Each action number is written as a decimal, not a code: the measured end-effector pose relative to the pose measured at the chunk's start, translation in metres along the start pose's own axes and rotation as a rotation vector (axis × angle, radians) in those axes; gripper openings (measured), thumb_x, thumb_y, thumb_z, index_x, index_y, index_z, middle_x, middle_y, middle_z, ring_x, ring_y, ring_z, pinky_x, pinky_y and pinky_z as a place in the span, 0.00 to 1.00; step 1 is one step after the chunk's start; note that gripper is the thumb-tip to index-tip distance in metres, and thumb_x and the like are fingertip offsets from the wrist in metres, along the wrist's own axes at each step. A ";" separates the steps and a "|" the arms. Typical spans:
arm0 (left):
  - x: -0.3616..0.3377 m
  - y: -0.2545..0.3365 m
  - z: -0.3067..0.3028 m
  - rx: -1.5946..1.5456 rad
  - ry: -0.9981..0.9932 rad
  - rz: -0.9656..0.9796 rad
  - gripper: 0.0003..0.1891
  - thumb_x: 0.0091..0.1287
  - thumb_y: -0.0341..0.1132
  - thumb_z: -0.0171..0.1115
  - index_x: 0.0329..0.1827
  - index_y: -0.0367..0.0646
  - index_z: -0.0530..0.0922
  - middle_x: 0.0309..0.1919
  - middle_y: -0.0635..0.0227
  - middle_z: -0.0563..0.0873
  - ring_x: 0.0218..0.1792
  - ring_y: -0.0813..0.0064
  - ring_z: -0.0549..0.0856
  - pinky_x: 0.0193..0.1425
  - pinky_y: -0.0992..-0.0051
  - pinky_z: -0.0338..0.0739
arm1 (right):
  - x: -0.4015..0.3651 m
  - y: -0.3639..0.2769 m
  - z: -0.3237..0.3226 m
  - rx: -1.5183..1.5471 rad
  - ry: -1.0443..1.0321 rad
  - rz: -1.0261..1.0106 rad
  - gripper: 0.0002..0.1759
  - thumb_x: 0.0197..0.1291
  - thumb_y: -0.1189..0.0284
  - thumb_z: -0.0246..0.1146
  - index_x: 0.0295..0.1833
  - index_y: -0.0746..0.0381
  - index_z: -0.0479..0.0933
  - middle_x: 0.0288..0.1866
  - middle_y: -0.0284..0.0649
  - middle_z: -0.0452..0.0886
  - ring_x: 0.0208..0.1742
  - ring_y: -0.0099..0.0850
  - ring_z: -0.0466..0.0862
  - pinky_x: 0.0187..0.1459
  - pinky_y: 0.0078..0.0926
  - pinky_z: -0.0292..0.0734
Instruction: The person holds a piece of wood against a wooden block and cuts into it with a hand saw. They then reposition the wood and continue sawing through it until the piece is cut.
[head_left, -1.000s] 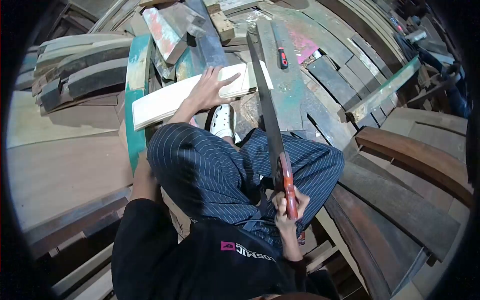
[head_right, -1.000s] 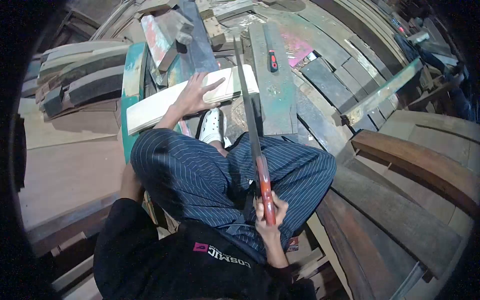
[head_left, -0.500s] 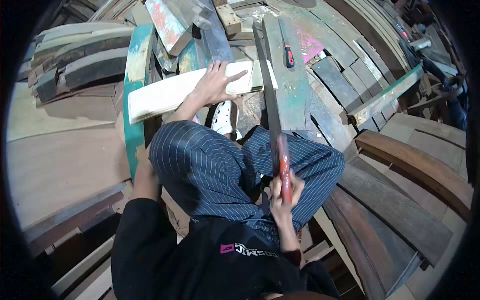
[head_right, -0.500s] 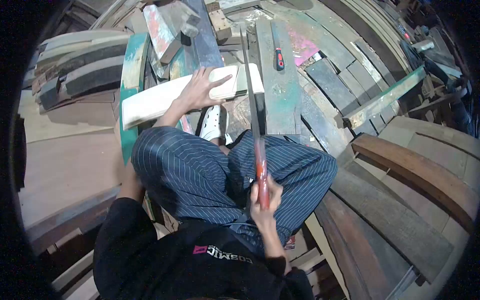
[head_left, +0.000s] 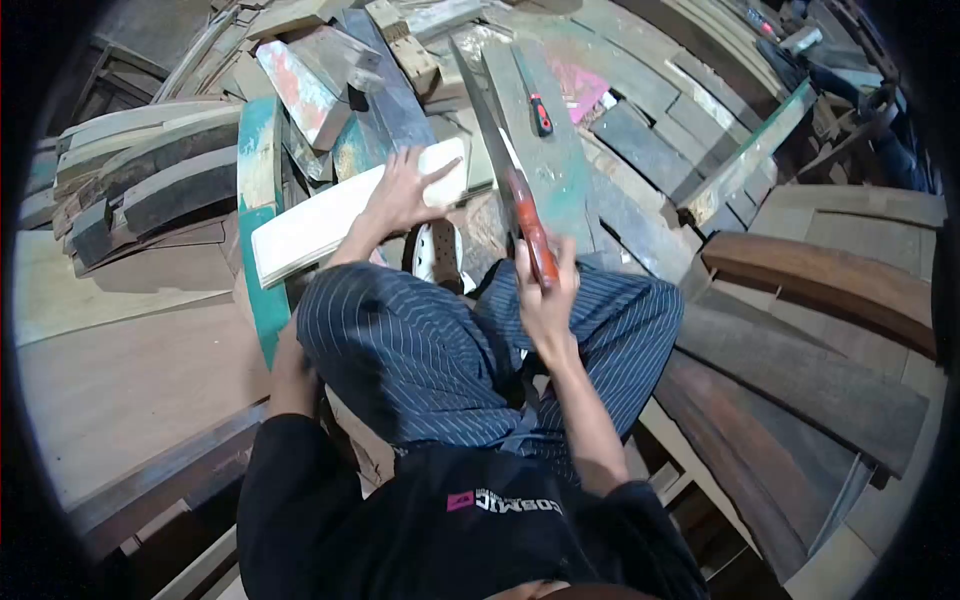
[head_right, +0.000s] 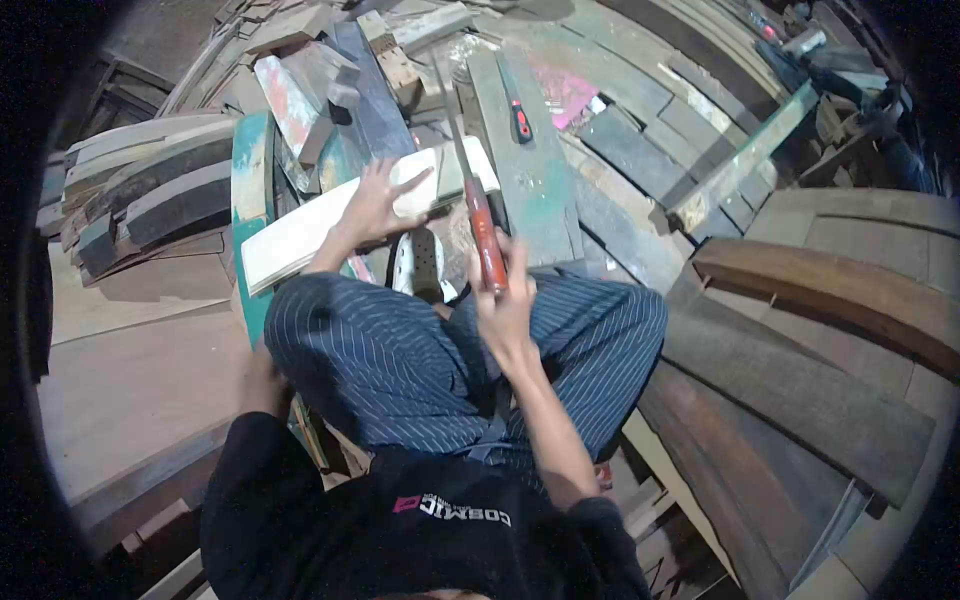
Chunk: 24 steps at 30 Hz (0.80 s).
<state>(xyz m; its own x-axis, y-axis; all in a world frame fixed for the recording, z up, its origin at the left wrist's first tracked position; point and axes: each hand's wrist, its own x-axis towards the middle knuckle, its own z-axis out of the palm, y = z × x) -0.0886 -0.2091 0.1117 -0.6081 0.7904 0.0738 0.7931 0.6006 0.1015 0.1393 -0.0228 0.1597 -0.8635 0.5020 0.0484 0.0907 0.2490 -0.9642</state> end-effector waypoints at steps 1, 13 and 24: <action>0.001 -0.001 0.000 0.003 0.023 0.015 0.44 0.57 0.57 0.74 0.80 0.70 0.70 0.67 0.41 0.71 0.65 0.40 0.70 0.74 0.48 0.64 | -0.016 0.023 0.002 0.046 0.056 -0.031 0.23 0.68 0.76 0.69 0.64 0.71 0.70 0.44 0.53 0.86 0.37 0.35 0.89 0.39 0.30 0.83; -0.004 -0.002 0.006 0.008 0.040 0.045 0.42 0.58 0.58 0.72 0.80 0.73 0.69 0.67 0.40 0.71 0.65 0.43 0.70 0.73 0.49 0.65 | -0.104 0.042 -0.044 0.076 0.108 -0.091 0.21 0.70 0.73 0.68 0.60 0.72 0.69 0.40 0.50 0.85 0.38 0.32 0.88 0.42 0.29 0.83; 0.000 0.007 -0.007 -0.027 -0.105 -0.030 0.43 0.56 0.57 0.75 0.79 0.70 0.71 0.67 0.41 0.71 0.67 0.42 0.70 0.76 0.47 0.62 | -0.150 0.045 -0.035 0.429 0.134 0.070 0.18 0.73 0.75 0.63 0.63 0.67 0.68 0.47 0.50 0.81 0.32 0.28 0.82 0.37 0.26 0.81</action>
<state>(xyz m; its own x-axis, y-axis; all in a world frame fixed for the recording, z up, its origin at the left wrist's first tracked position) -0.0834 -0.2058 0.1191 -0.6234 0.7812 -0.0340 0.7723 0.6220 0.1293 0.2900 -0.0579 0.1177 -0.7885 0.6148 -0.0147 -0.0917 -0.1412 -0.9857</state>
